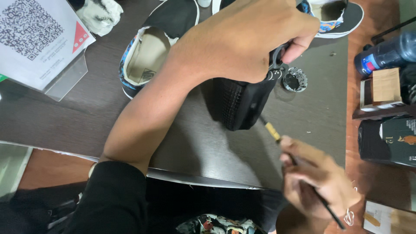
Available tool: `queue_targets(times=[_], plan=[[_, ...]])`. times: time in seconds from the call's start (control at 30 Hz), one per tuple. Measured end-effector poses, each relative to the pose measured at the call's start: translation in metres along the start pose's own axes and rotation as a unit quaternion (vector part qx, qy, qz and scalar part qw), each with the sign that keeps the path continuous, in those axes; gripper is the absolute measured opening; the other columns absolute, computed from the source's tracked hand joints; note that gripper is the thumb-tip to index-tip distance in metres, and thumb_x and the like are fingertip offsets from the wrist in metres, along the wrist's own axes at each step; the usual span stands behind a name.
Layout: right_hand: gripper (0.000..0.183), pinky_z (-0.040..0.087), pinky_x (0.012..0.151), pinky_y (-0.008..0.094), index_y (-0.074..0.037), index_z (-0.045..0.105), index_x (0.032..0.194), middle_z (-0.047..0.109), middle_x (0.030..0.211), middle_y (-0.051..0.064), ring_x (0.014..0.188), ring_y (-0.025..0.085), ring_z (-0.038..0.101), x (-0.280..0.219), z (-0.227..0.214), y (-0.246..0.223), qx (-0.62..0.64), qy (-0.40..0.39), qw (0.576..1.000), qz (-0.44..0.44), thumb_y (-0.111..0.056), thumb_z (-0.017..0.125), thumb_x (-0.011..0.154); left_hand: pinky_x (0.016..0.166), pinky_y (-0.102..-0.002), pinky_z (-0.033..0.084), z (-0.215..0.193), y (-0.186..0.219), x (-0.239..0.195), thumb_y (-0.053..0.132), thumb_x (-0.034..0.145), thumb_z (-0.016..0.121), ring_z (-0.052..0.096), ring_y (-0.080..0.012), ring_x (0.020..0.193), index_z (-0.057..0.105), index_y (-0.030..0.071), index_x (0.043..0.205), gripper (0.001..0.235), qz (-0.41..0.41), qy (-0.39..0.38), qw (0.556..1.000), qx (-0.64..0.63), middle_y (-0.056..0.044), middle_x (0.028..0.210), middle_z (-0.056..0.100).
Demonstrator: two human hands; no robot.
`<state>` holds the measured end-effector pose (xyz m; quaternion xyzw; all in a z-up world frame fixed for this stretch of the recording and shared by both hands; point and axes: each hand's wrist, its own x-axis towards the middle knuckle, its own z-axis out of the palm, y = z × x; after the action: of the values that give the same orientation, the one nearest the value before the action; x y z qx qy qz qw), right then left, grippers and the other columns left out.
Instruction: The person paints a black bag with a brush, repeatedly dipping the brush into a small container of black paint. They rotate the bag to cover different areas, including the mesh pocket and zipper pull, while working at a table with shoes and other items nearby.
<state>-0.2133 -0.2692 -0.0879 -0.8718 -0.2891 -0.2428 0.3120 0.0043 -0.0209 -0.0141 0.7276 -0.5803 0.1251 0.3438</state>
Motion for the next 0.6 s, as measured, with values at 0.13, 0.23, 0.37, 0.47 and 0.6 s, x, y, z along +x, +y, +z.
queue_targets(times=[0.13,0.23,0.37,0.47,0.6], plan=[[0.017,0.058,0.091,0.027,-0.005,0.061,0.084,0.07,0.128,0.021,0.114,0.026,0.074,-0.011,-0.026,-0.018,-0.021,-0.06,0.998,0.011,0.003,0.074,0.09,0.05,-0.044,0.019,0.002,0.002,0.002,-0.012,0.054,0.049,0.042,-0.0217,0.068,0.051,0.015,0.088,0.043,0.001,0.003,1.0,-0.003,0.002,0.078,0.051],[0.009,0.065,0.112,0.041,0.003,0.066,0.092,0.063,0.138,0.034,0.131,0.041,0.071,-0.017,-0.008,-0.008,0.044,-0.035,0.998,0.025,0.006,0.074,0.089,0.051,-0.044,0.021,0.005,0.001,0.002,-0.012,0.056,0.051,0.044,-0.0223,0.069,0.052,0.016,0.089,0.043,0.005,0.002,1.0,-0.004,0.002,0.077,0.052],[0.017,0.067,0.08,0.029,0.012,0.064,0.076,0.073,0.11,0.036,0.093,0.031,0.082,0.026,0.007,-0.047,-0.067,0.036,0.997,-0.031,0.004,0.07,0.09,0.053,-0.044,0.028,0.01,-0.003,0.006,-0.013,0.051,0.049,0.054,-0.0259,0.063,0.055,0.016,0.082,0.043,0.056,0.043,0.997,0.025,0.003,0.075,0.063],[0.022,0.061,0.118,0.043,-0.008,0.065,0.106,0.067,0.142,0.022,0.135,0.038,0.075,-0.007,-0.028,-0.041,-0.009,-0.097,0.993,0.064,-0.001,0.077,0.088,0.063,-0.044,0.034,0.013,-0.004,0.007,-0.01,0.057,0.052,0.053,-0.0301,0.065,0.056,0.018,0.085,0.04,0.053,0.045,0.997,0.04,0.002,0.076,0.059],[0.071,0.035,0.121,0.014,0.006,0.047,0.158,0.058,0.162,0.009,0.126,0.003,0.064,-0.01,-0.019,-0.019,0.206,-0.085,0.91,0.35,0.003,0.066,0.09,0.085,-0.038,0.033,0.012,-0.001,0.007,-0.014,0.05,0.043,0.04,-0.0201,0.057,0.054,0.021,0.085,0.051,0.054,0.019,0.998,0.036,0.01,0.072,0.048]])
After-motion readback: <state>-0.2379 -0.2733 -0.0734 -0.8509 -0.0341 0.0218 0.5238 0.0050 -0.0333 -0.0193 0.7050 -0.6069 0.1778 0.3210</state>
